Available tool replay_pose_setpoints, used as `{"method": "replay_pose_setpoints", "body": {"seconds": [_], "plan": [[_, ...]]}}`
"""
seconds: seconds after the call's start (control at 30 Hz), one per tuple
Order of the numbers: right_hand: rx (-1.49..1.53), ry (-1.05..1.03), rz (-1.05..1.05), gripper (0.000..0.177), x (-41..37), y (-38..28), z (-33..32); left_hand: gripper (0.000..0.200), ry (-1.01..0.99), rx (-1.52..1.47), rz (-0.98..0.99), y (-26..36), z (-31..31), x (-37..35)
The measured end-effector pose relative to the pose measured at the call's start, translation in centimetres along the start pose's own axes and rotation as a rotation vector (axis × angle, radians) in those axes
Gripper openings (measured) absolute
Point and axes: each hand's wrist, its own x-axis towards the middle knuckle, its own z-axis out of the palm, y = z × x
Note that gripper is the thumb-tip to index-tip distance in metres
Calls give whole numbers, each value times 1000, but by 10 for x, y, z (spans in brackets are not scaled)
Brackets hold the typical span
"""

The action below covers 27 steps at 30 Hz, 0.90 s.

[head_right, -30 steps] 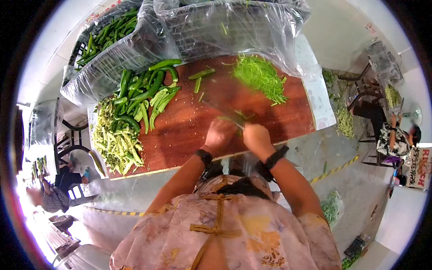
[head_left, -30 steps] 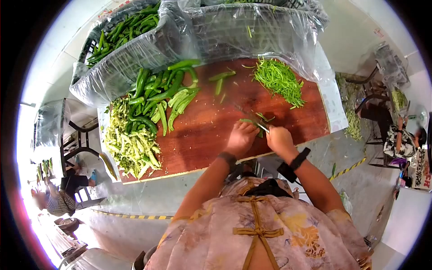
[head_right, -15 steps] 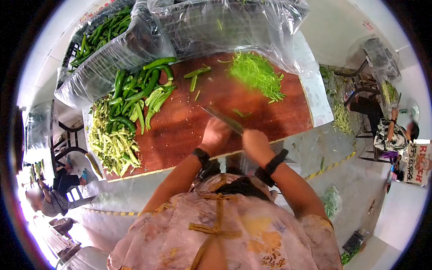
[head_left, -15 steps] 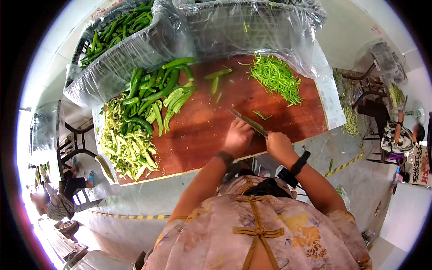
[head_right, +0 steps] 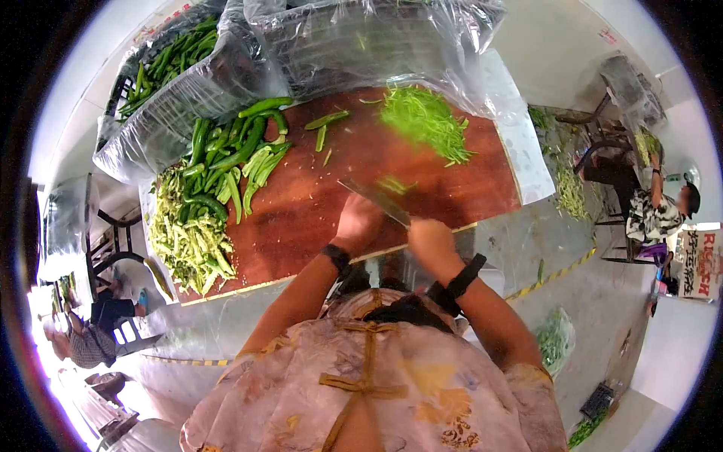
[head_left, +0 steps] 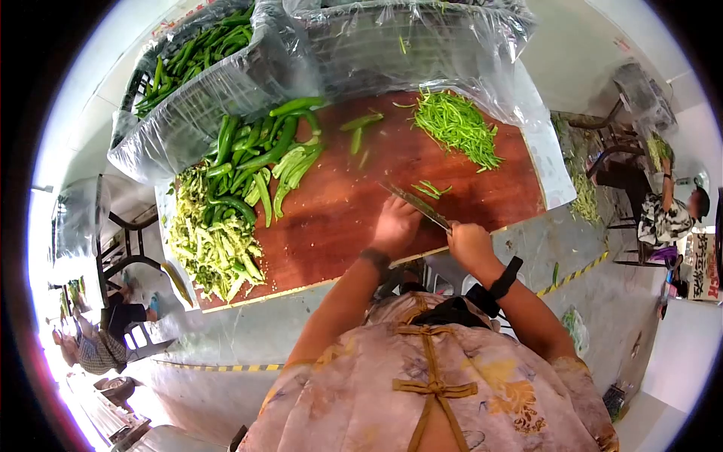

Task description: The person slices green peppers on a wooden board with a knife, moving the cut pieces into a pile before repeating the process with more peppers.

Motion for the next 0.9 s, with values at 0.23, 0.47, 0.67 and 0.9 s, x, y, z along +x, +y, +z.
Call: {"method": "replay_pose_setpoints", "body": {"seconds": [0.23,0.47,0.67,0.9], "plan": [[2,-46,-14,17,-3,0,-3,22,-7,-53,-9,-1,2,-2],[42,-78,-39,14,21,-7,1,25,2,-72,-10,-1,-1,-2],[25,9,6,15,46,-14,17,27,9,-77,-5,4,-6,1],[50,46,-32,19,28,0,8,26,43,-62,30,-5,1,-5]]}}
